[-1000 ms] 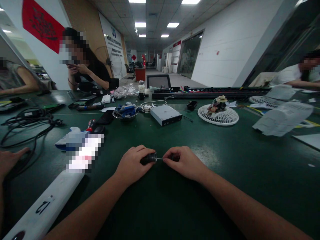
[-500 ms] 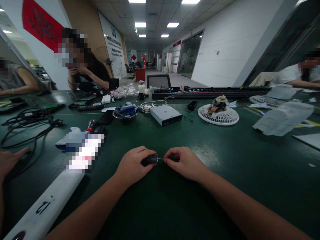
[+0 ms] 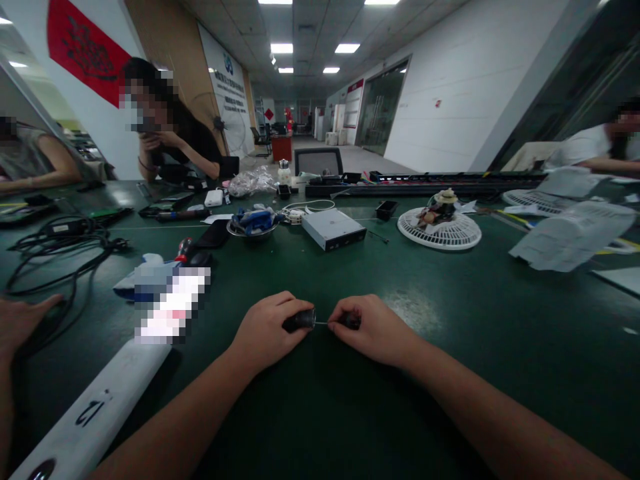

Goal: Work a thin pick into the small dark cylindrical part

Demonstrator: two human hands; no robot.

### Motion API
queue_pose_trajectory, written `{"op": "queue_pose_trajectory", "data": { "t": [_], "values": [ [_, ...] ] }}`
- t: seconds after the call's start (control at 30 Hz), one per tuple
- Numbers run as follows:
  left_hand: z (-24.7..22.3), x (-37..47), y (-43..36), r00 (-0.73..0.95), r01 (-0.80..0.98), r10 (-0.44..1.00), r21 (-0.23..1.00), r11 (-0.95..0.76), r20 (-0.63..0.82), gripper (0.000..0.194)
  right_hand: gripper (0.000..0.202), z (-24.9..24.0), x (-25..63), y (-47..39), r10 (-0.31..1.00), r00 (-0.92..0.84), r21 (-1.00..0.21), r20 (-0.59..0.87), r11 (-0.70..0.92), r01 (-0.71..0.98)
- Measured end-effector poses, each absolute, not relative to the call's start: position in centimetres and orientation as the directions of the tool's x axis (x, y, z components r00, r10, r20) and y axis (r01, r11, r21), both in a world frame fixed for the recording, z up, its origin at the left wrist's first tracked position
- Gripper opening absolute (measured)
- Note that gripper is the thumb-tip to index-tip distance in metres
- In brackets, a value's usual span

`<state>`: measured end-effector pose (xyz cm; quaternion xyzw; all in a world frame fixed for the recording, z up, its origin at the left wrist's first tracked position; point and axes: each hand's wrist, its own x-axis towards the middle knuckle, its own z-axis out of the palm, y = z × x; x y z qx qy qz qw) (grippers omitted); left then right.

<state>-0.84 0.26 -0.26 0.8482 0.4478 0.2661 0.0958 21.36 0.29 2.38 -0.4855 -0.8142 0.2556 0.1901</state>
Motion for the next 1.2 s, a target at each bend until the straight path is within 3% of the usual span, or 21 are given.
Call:
{"op": "queue_pose_trajectory", "data": {
  "t": [0.17,0.3,0.43,0.6,0.77,0.87,1.03,1.2],
  "values": [
    [-0.2,-0.9,0.2,0.460,0.712,0.809,0.393,-0.582,0.366,0.032,0.013,2.4,21.3,0.3,0.905,-0.400,-0.480,0.147,0.419,0.771],
    [-0.3,-0.9,0.0,0.472,0.696,0.798,0.397,-0.598,0.374,0.034,0.012,2.6,21.4,0.1,0.852,-0.505,-0.506,0.139,0.499,0.703],
    [-0.3,-0.8,0.1,0.464,0.703,0.802,0.394,-0.592,0.377,0.035,0.012,2.6,21.2,0.0,0.889,-0.422,-0.447,0.178,0.455,0.770],
    [-0.2,-0.8,0.1,0.466,0.707,0.802,0.387,-0.592,0.374,0.034,0.010,2.5,20.9,-0.1,0.886,-0.451,-0.396,0.108,0.455,0.798],
    [-0.2,-0.9,0.2,0.417,0.715,0.816,0.409,-0.567,0.401,0.031,0.014,3.2,21.6,0.3,0.944,-0.302,-0.361,0.133,0.330,0.872],
    [-0.1,-0.9,0.3,0.381,0.725,0.835,0.432,-0.536,0.397,0.029,0.022,3.5,22.1,0.6,0.956,-0.283,-0.440,0.081,0.290,0.850],
    [0.1,-0.8,0.3,0.360,0.735,0.857,0.455,-0.503,0.368,0.028,0.019,2.5,22.1,0.8,0.902,-0.423,-0.582,-0.082,0.302,0.755],
    [0.1,-0.8,0.2,0.362,0.733,0.857,0.457,-0.505,0.367,0.028,0.014,2.2,21.9,0.5,0.905,-0.424,-0.632,-0.028,0.313,0.709]
  ]
}}
